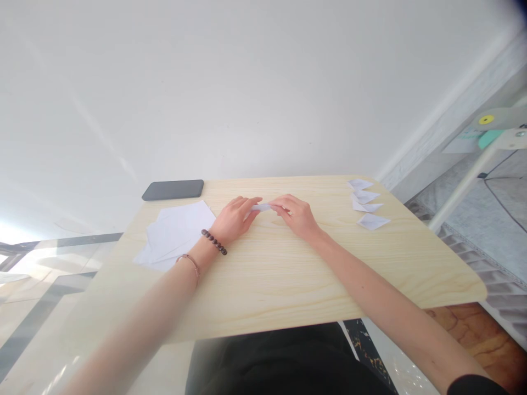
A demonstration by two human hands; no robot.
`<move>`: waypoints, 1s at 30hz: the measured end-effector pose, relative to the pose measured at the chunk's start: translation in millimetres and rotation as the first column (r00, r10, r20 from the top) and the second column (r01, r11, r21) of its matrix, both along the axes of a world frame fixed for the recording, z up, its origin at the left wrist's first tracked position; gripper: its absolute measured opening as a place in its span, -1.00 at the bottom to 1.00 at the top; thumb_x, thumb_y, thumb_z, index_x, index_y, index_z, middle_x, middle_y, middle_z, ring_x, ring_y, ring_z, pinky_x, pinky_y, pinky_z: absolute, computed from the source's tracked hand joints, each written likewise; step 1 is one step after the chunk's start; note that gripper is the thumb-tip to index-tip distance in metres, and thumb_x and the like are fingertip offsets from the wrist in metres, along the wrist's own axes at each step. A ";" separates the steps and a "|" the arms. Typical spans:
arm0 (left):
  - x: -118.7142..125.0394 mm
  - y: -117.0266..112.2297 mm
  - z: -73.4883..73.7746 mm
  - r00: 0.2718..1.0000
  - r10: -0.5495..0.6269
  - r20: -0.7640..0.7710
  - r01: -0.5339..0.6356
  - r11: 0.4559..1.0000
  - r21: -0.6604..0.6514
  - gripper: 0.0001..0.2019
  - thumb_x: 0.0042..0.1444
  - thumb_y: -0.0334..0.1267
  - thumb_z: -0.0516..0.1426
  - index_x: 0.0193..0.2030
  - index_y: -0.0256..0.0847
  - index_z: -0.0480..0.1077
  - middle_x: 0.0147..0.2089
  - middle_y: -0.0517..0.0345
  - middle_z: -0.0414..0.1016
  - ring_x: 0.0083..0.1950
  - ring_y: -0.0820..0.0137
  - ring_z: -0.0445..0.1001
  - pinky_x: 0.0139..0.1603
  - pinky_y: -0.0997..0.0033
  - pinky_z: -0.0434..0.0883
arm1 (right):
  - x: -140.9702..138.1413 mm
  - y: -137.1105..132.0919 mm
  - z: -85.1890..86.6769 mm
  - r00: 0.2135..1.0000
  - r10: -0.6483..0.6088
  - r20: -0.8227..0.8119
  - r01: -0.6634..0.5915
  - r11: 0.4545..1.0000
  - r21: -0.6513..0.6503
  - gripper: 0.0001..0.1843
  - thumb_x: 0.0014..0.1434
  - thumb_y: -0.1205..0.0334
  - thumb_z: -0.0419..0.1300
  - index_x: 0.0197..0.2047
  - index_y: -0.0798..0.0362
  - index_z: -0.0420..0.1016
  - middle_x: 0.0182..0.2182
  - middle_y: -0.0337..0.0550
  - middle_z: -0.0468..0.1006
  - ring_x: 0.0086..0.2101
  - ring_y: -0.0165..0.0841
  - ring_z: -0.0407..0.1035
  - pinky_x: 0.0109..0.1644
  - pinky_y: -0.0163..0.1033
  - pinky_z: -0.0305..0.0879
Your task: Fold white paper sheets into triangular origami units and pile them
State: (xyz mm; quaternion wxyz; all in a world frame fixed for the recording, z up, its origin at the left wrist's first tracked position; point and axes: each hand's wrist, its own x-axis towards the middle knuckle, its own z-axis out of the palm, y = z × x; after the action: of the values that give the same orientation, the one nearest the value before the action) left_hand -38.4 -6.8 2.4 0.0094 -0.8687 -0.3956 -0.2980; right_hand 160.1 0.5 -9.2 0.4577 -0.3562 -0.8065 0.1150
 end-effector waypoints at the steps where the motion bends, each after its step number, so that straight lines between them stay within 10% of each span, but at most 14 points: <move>1: -0.1 0.2 0.3 1.000 0.003 -0.008 -0.003 1.000 0.018 -0.71 0.16 -0.28 -0.05 0.02 -0.23 0.24 -0.25 0.05 0.42 -0.18 0.33 0.33 -0.13 0.27 0.32 | -0.5 -0.2 -0.2 0.999 -0.012 -0.030 0.011 0.999 -0.036 -0.77 0.15 0.17 0.03 -0.16 -0.01 0.40 -0.30 -0.16 0.47 -0.32 -0.43 0.37 -0.30 -0.32 0.37; 6: 1.1 -2.4 3.7 0.999 -0.039 -0.015 0.039 0.999 0.030 -0.78 0.15 -0.29 -0.05 -0.14 -0.24 0.34 -0.30 0.04 0.41 -0.19 0.32 0.31 -0.14 0.27 0.28 | -1.4 -1.4 0.0 0.991 -0.065 -0.116 0.046 0.986 -0.158 -0.75 0.10 0.12 0.07 -0.17 0.03 0.38 -0.36 -0.19 0.48 -0.39 -0.44 0.40 -0.35 -0.33 0.40; 14: 10.5 -15.4 11.0 0.951 0.072 0.302 0.031 0.946 -0.323 -0.70 0.12 -0.10 -0.03 -0.15 -0.19 0.39 -0.18 0.13 0.47 -0.22 0.41 0.41 -0.17 0.46 0.30 | -5.8 -6.6 4.7 0.996 0.052 -0.079 -0.055 0.998 -0.034 -0.82 0.13 0.17 0.05 -0.33 0.04 0.43 -0.36 -0.17 0.48 -0.33 -0.43 0.37 -0.26 -0.31 0.39; 30: 4.9 -6.0 10.5 0.806 0.380 0.454 0.169 0.588 -0.791 -0.65 -0.12 0.00 0.13 -0.33 -0.26 0.46 -0.50 0.17 0.42 -0.57 0.53 0.26 -0.65 0.58 0.12 | -3.2 -6.7 6.0 0.988 0.142 0.057 -0.146 0.986 0.080 -0.82 0.13 0.19 0.06 -0.29 0.02 0.46 -0.36 -0.17 0.50 -0.37 -0.44 0.38 -0.27 -0.33 0.33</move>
State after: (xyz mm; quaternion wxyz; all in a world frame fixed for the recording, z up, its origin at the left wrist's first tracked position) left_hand -33.5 -12.7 12.9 -0.4847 -0.6154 -0.5229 -0.3361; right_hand 156.9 -6.1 -3.2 0.4419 -0.2801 -0.8457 0.1047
